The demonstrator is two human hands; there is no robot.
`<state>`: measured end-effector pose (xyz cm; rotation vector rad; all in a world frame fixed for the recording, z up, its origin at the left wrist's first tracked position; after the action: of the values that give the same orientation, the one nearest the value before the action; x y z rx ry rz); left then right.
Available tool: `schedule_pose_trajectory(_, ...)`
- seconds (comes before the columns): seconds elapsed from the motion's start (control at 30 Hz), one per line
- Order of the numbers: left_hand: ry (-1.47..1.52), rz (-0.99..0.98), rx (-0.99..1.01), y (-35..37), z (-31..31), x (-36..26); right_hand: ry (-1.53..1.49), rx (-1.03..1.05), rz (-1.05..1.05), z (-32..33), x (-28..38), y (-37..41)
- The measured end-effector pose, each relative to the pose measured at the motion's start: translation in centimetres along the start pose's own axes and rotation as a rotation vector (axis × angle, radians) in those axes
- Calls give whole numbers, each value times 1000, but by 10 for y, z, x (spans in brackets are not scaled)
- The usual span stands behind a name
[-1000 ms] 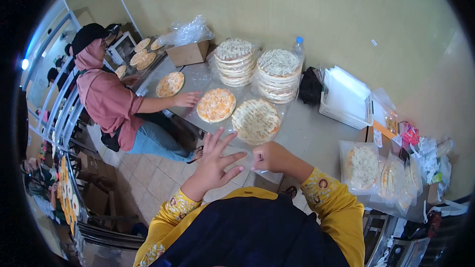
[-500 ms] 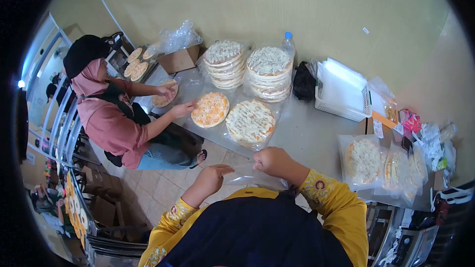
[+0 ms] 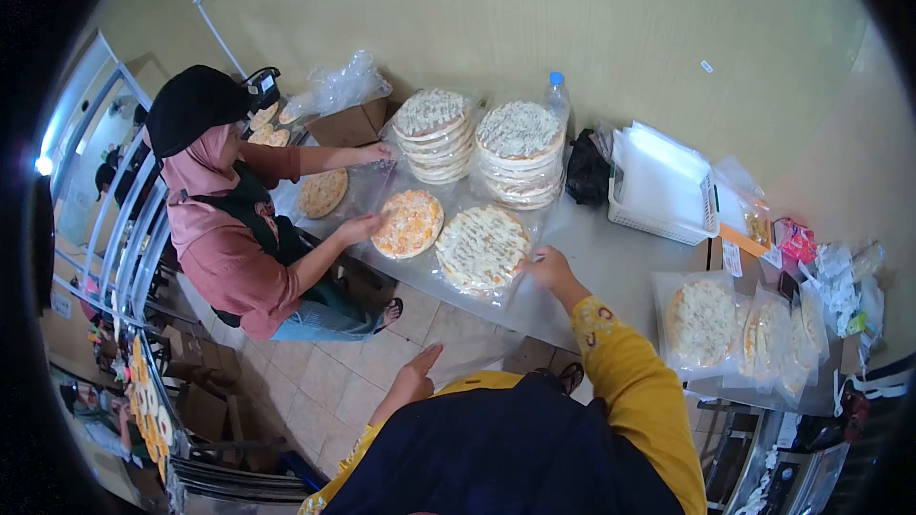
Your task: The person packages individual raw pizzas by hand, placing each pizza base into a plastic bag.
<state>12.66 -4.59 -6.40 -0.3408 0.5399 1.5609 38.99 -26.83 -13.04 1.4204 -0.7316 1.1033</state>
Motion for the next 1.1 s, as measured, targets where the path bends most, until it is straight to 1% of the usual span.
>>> schedule_pose_trajectory(0.1,18,67,-12,8,1,-3,-330,16,-119,-17,-14,-21)
schedule_pose_trajectory(0.2,11,117,-31,13,-2,0,-370,-250,-160,-31,-18,-30)
schedule_pose_trajectory(0.3,20,163,-54,21,-5,4,-565,-131,-219,-44,-20,-42)
schedule_pose_trajectory(0.4,53,220,-88,26,-2,-1,-664,-191,-122,-59,-6,-41)
schedule_pose_trajectory(0.5,129,279,-122,32,-5,6,-791,-120,32,-75,-16,-58)
schedule_pose_trajectory(0.6,191,327,-156,34,1,7,-1031,86,-65,-74,-19,-60)
schedule_pose_trajectory(0.7,200,320,-195,37,9,20,-1040,144,-64,-51,-10,-56)
schedule_pose_trajectory(0.73,197,307,-207,37,13,26,-1065,231,-46,-37,-9,-54)
schedule_pose_trajectory(0.8,312,346,-178,39,24,25,-1111,404,-6,1,-13,-50)
schedule_pose_trajectory(0.9,484,407,-157,37,51,6,-1528,444,-132,45,-21,-13)
schedule_pose_trajectory(0.93,540,430,-148,36,59,1,-1534,428,-10,46,-28,-5)
schedule_pose_trajectory(1.0,587,385,-163,33,73,0,-1593,403,142,42,-41,9)
schedule_pose_trajectory(1.1,617,328,-186,25,103,-12,-1700,368,200,27,-53,18)
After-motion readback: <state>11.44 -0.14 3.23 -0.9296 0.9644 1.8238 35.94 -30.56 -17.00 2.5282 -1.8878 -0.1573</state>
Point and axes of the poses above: each hand's wrist, its own y-axis away from the middle knuckle, its own z-axis out of the back of the hand, x = y × z, the point moved 4 cm from there along -y, towards the middle knuckle, and after that the axes turned 15 degrees about -y, right-handed, at the moved point
